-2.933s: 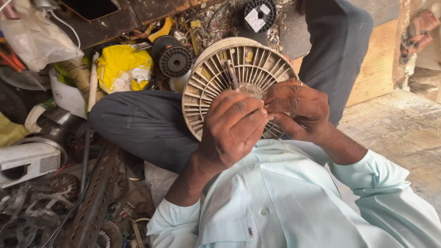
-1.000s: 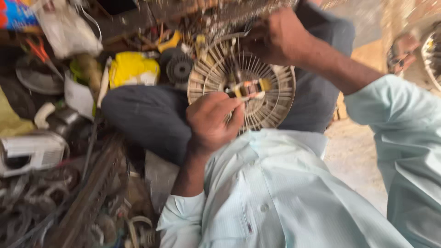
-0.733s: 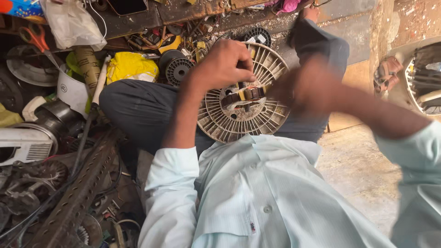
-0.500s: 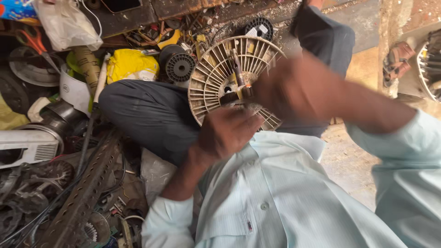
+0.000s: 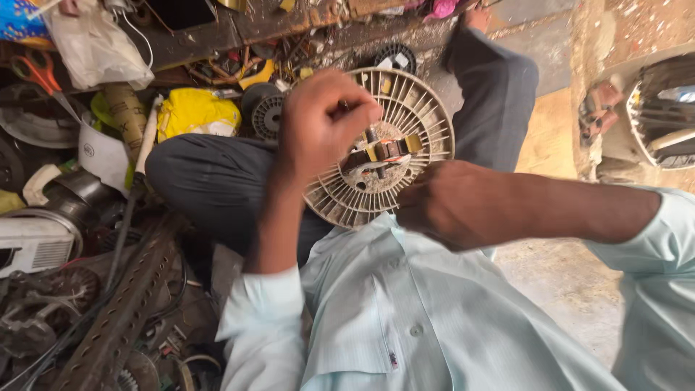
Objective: The person sits on the floor and works on a disassembled electric motor stator. They use a small tool to scrape or clean the copper windings and then use a brush to clean the stator slots. The person repeatedly rotates the stator to access different sections.
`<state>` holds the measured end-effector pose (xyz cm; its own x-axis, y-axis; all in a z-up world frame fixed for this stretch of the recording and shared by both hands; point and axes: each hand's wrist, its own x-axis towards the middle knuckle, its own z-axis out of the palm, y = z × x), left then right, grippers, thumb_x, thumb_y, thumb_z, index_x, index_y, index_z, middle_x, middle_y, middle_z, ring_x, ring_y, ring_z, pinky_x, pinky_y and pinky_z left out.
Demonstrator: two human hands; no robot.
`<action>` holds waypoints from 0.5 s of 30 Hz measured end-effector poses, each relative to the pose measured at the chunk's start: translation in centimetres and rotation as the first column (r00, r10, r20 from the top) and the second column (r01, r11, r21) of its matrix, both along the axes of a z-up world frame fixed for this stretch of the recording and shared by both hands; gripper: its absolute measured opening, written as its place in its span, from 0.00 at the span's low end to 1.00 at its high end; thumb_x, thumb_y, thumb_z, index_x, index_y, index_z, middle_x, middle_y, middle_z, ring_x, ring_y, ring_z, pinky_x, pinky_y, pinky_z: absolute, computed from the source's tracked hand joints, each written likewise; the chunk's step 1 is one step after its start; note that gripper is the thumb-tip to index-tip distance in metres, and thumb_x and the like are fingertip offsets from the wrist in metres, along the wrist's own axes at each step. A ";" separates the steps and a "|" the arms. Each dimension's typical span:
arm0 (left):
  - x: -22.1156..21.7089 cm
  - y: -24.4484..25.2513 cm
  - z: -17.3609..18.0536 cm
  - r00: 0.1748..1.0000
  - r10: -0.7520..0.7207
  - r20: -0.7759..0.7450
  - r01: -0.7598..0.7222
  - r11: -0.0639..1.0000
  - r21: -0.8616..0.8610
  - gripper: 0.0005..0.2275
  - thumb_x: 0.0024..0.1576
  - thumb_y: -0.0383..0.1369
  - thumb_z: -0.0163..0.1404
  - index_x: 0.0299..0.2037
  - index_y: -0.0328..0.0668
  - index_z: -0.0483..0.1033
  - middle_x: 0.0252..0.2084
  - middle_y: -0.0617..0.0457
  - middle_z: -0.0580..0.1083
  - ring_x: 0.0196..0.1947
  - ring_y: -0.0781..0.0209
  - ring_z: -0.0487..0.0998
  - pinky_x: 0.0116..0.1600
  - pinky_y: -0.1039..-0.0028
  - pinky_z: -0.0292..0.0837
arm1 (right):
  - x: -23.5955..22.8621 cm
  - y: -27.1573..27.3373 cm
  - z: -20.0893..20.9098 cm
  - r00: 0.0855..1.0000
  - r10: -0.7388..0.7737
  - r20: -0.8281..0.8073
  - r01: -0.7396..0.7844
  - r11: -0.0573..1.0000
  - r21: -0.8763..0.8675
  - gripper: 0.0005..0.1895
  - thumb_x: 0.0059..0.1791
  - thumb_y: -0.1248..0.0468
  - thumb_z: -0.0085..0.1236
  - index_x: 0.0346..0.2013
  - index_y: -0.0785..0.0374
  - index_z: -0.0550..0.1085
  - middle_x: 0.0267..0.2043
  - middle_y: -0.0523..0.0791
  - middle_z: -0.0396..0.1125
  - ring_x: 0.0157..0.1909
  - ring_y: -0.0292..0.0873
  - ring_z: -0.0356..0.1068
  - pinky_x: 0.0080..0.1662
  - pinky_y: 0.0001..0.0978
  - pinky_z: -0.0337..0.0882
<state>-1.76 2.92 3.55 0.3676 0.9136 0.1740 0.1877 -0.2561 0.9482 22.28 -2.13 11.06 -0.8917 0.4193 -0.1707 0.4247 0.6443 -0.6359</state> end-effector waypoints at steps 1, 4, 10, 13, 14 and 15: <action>-0.3 -2.9 0.7 0.998 -0.030 -0.062 0.037 0.993 0.110 0.05 0.55 0.28 0.63 0.36 0.38 0.80 0.34 0.49 0.77 0.34 0.55 0.80 0.41 0.67 0.74 | 0.2 -0.5 0.2 0.970 0.023 -0.242 -0.023 1.000 0.001 0.05 0.43 0.67 0.61 0.32 0.61 0.76 0.28 0.46 0.68 0.33 0.48 0.74 0.39 0.40 0.75; 0.4 -8.8 2.4 0.963 -0.079 -0.259 0.192 0.873 0.449 0.09 0.53 0.25 0.62 0.43 0.37 0.80 0.41 0.47 0.79 0.41 0.50 0.81 0.48 0.62 0.77 | 0.7 4.3 -3.2 0.994 -0.095 -0.049 0.104 0.971 0.217 0.05 0.43 0.64 0.66 0.33 0.55 0.81 0.27 0.45 0.71 0.29 0.47 0.73 0.30 0.42 0.70; 1.1 -4.1 -0.1 0.862 0.153 0.483 -0.124 0.988 -0.091 0.06 0.54 0.26 0.61 0.32 0.34 0.75 0.31 0.52 0.73 0.29 0.62 0.72 0.36 0.74 0.69 | 2.2 9.2 -7.1 0.943 -0.263 -0.202 0.330 0.808 0.488 0.11 0.45 0.65 0.67 0.43 0.54 0.82 0.40 0.43 0.75 0.43 0.47 0.74 0.43 0.39 0.74; 2.4 2.5 -2.5 0.965 -0.206 -0.161 0.231 0.960 0.160 0.09 0.51 0.31 0.66 0.27 0.38 0.78 0.29 0.51 0.74 0.31 0.59 0.74 0.38 0.71 0.68 | 4.0 7.3 -3.7 0.922 -0.331 0.202 0.239 0.895 0.376 0.11 0.42 0.61 0.69 0.39 0.53 0.82 0.31 0.45 0.72 0.32 0.50 0.73 0.34 0.44 0.71; 2.7 3.9 -2.3 0.887 -0.299 -0.351 0.363 0.923 0.130 0.10 0.48 0.34 0.68 0.25 0.41 0.79 0.29 0.51 0.76 0.31 0.59 0.77 0.39 0.69 0.70 | 2.9 6.6 -3.3 0.855 -0.284 0.435 0.168 0.944 0.285 0.17 0.35 0.61 0.68 0.38 0.49 0.83 0.29 0.46 0.71 0.26 0.52 0.72 0.28 0.46 0.71; 1.9 3.8 -2.1 0.906 -0.305 -0.295 0.341 0.937 0.080 0.08 0.50 0.33 0.67 0.28 0.42 0.80 0.30 0.51 0.76 0.31 0.59 0.77 0.39 0.69 0.71 | 1.6 4.0 -2.9 0.838 -0.089 0.538 -0.005 0.985 0.172 0.09 0.39 0.59 0.66 0.33 0.51 0.80 0.27 0.44 0.70 0.28 0.48 0.73 0.30 0.43 0.72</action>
